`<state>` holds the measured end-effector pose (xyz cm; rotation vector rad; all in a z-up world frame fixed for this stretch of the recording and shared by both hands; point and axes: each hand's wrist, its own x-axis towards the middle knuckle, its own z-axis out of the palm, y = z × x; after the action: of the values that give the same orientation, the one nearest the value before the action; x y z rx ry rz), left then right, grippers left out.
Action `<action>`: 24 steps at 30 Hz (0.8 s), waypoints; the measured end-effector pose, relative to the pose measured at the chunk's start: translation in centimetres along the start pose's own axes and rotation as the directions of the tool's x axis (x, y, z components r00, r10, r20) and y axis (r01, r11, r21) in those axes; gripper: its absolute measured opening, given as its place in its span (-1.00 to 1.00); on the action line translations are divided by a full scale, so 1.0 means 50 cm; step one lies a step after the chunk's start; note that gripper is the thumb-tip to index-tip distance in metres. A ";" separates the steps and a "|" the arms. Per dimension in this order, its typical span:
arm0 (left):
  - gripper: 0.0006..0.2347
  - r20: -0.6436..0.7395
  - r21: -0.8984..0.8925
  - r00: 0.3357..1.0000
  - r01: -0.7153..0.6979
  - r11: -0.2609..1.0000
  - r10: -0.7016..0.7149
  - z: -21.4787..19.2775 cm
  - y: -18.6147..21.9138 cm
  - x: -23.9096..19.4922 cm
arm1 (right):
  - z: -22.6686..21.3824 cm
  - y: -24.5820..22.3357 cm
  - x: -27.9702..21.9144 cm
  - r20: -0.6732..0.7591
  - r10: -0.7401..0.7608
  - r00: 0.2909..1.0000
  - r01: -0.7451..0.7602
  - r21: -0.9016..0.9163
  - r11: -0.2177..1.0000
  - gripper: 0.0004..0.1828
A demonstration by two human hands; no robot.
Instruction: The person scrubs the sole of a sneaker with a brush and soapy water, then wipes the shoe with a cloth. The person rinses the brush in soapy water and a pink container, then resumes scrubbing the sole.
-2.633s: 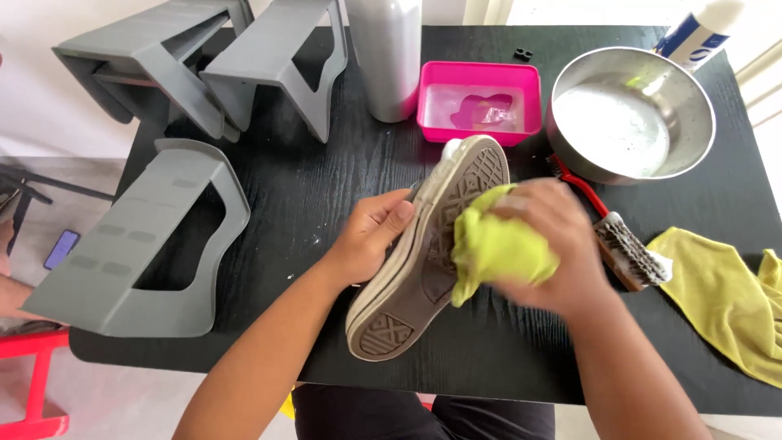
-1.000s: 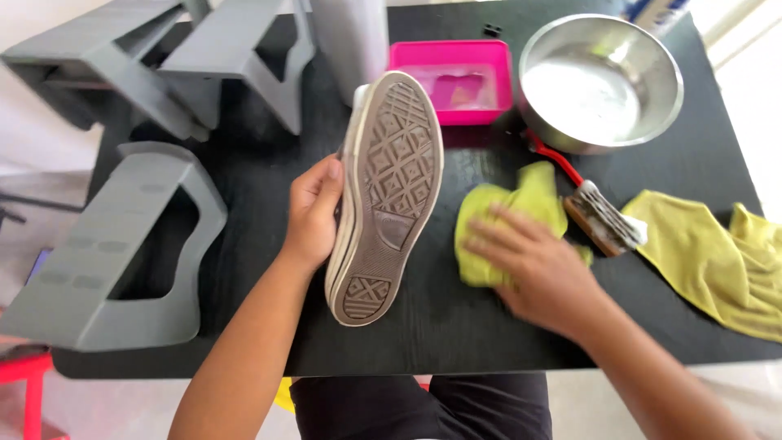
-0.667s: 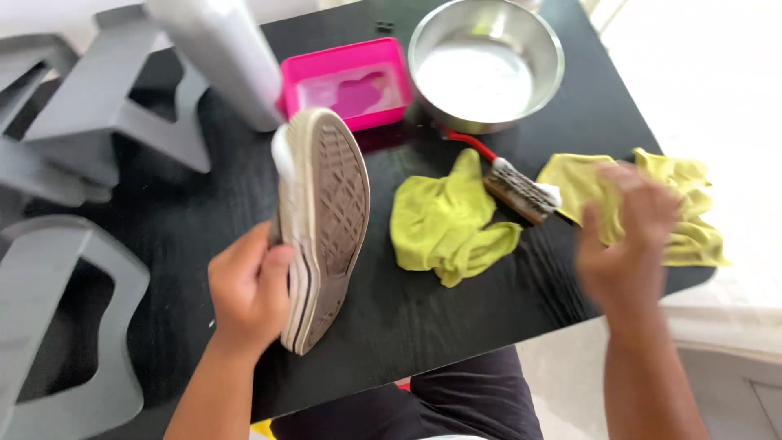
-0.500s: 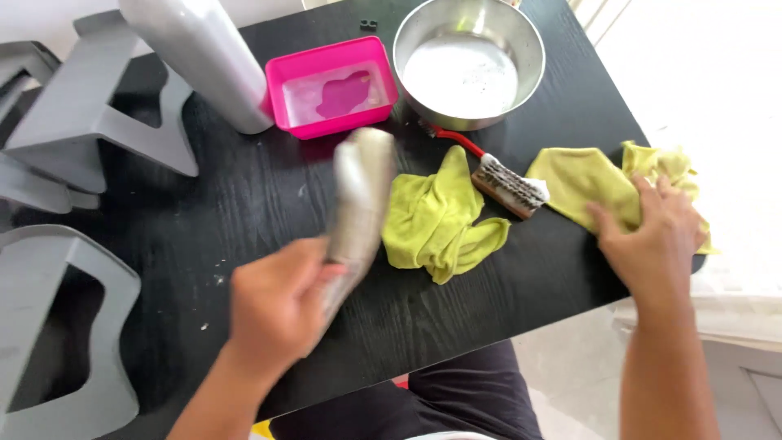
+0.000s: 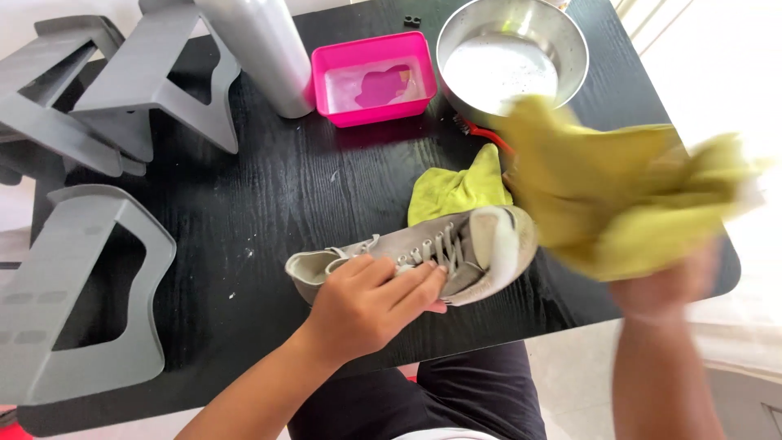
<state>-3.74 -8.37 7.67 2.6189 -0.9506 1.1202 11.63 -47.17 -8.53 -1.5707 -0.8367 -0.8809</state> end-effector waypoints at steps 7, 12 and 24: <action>-0.83 -0.126 -0.042 0.989 0.072 0.997 -0.077 0.051 0.011 -0.044 | 0.271 -0.267 0.244 0.612 0.332 0.718 -0.527 0.166 0.833 -0.62; -0.81 -0.062 -0.175 0.988 0.127 0.976 -0.140 0.070 -0.015 -0.075 | 0.286 -0.275 0.231 0.502 0.092 0.860 -0.172 0.116 0.978 -0.75; -0.81 -0.128 -0.175 0.899 0.396 0.901 -0.420 0.079 -0.031 -0.053 | 0.372 -0.382 0.135 0.293 -0.069 0.954 0.089 -0.057 0.994 -0.69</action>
<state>-1.78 -7.24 3.19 2.4059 -0.3991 1.0849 0.12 -25.45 3.83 -1.7646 -1.0938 -0.7515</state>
